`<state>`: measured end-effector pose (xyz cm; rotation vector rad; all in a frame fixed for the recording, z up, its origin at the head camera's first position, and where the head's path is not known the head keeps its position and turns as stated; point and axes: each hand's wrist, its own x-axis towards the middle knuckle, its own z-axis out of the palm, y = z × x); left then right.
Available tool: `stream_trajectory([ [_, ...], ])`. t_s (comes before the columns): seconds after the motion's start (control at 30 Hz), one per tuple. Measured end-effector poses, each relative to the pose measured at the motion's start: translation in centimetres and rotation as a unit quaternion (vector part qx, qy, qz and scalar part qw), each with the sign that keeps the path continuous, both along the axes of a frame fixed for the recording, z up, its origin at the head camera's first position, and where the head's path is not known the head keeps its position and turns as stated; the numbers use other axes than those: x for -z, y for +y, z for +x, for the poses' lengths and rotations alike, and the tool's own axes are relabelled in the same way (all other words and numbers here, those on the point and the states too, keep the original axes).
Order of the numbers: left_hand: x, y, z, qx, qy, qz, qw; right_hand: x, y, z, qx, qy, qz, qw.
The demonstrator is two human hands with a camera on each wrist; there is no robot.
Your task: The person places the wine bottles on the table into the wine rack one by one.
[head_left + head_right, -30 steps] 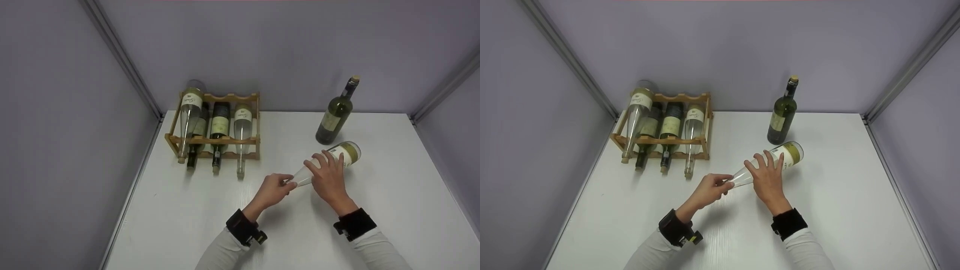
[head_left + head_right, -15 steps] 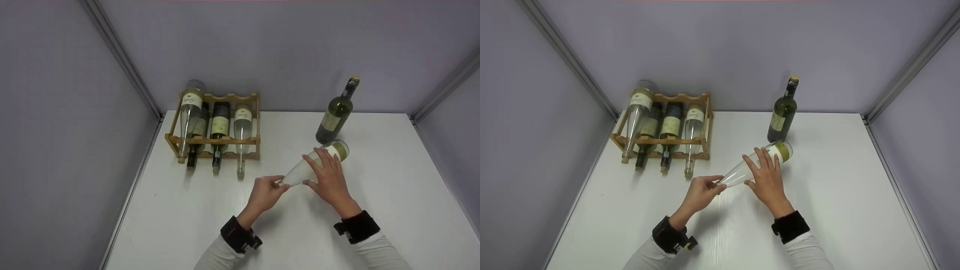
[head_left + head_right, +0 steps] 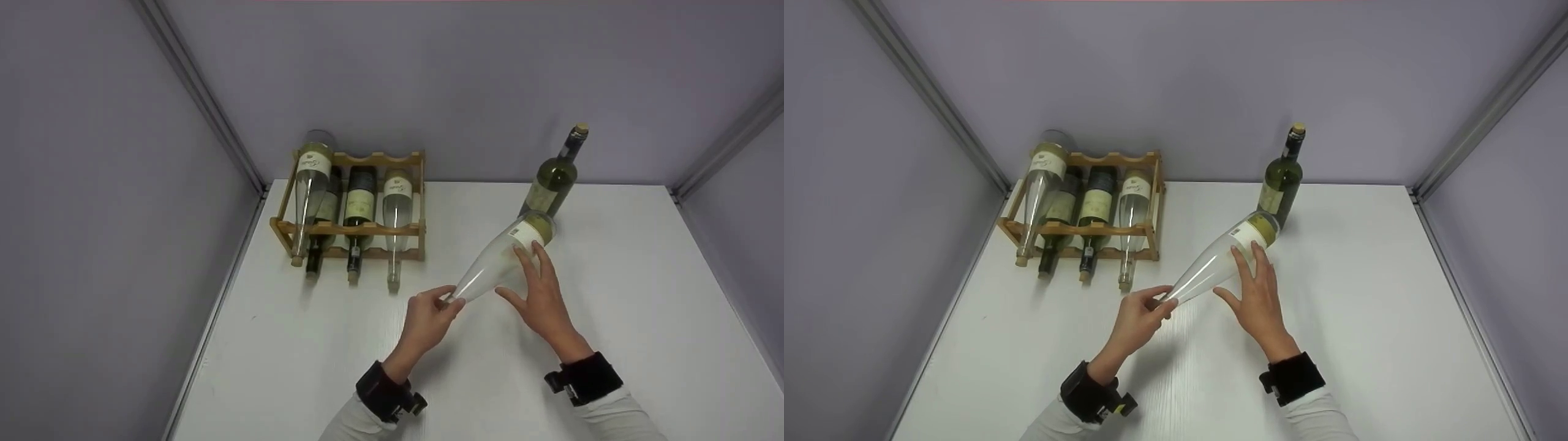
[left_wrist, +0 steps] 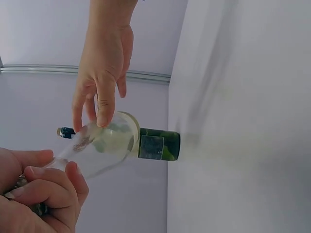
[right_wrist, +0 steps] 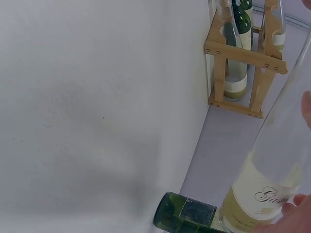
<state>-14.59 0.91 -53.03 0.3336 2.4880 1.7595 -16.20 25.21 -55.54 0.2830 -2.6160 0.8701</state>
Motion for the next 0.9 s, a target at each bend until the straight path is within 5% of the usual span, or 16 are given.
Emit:
stream_trajectory([
  [0.3,-0.3,-0.3,-0.2,-0.016,-0.036,0.006,0.9992,0.2,-0.6,0.2,-0.004,-0.052,-0.041,0.9978],
  [0.9,-1.1,-1.9,-1.4,-0.058,-0.006,0.033,0.9977,0.3,-2.4,-0.6,-0.033,-0.110,-0.060,0.9916],
])
